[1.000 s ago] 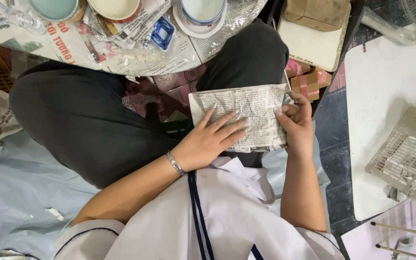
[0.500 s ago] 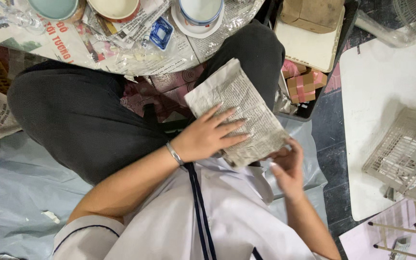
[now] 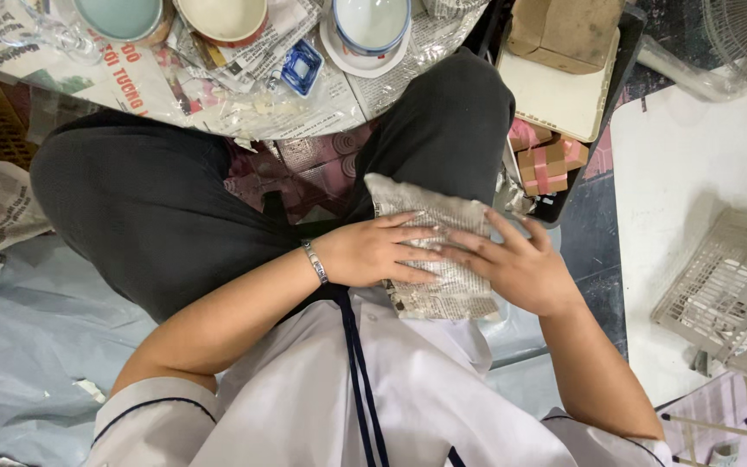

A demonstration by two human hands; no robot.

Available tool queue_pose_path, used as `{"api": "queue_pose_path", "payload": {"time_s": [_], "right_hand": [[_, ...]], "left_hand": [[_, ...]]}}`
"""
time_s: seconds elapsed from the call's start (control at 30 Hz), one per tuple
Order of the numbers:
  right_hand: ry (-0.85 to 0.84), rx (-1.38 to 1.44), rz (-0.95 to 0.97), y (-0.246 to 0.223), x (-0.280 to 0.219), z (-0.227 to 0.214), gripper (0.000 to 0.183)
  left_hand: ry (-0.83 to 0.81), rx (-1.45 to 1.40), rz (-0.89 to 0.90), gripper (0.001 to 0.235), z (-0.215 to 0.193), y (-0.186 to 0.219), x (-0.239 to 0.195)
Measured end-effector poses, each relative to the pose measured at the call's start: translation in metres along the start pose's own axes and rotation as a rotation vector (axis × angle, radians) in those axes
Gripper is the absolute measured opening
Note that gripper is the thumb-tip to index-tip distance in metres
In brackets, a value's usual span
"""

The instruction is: The person sits cross-legged and wraps individual ceramic bowls and plates with newspaper. They fold the paper around each item, tuck the edges, and place the wrapped items on a nearby pile. The process is repeated for several dishes throughout the clip.

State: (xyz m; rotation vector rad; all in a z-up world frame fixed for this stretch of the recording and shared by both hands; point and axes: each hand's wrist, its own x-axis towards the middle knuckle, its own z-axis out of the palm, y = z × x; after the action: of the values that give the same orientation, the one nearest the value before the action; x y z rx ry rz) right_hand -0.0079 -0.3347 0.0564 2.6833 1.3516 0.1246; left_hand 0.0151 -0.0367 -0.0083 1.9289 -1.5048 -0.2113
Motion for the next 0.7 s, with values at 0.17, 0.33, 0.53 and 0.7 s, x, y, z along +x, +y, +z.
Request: {"api": "queue_pose_path", "payload": {"time_s": [0.17,0.33,0.53,0.7], "right_hand": [[-0.104,0.320,0.231,0.002,0.002,-0.004,0.049],[0.157,0.594,0.469,-0.025,0.007,0.006,0.049],[0.366,0.931,0.852,-0.046,0.010,0.031,0.018],[0.431,1.072,1.170,-0.046,0.034,0.044,0.012]], "left_hand": [[0.080,-0.309,-0.199,0.052,0.000,0.011,-0.006],[0.444,-0.443,-0.486,0.018,0.015,0.025,-0.015],[0.616,-0.820,-0.987,0.038,0.047,0.019,-0.009],[0.740,-0.920,-1.136,0.042,0.054,0.001,-0.002]]}}
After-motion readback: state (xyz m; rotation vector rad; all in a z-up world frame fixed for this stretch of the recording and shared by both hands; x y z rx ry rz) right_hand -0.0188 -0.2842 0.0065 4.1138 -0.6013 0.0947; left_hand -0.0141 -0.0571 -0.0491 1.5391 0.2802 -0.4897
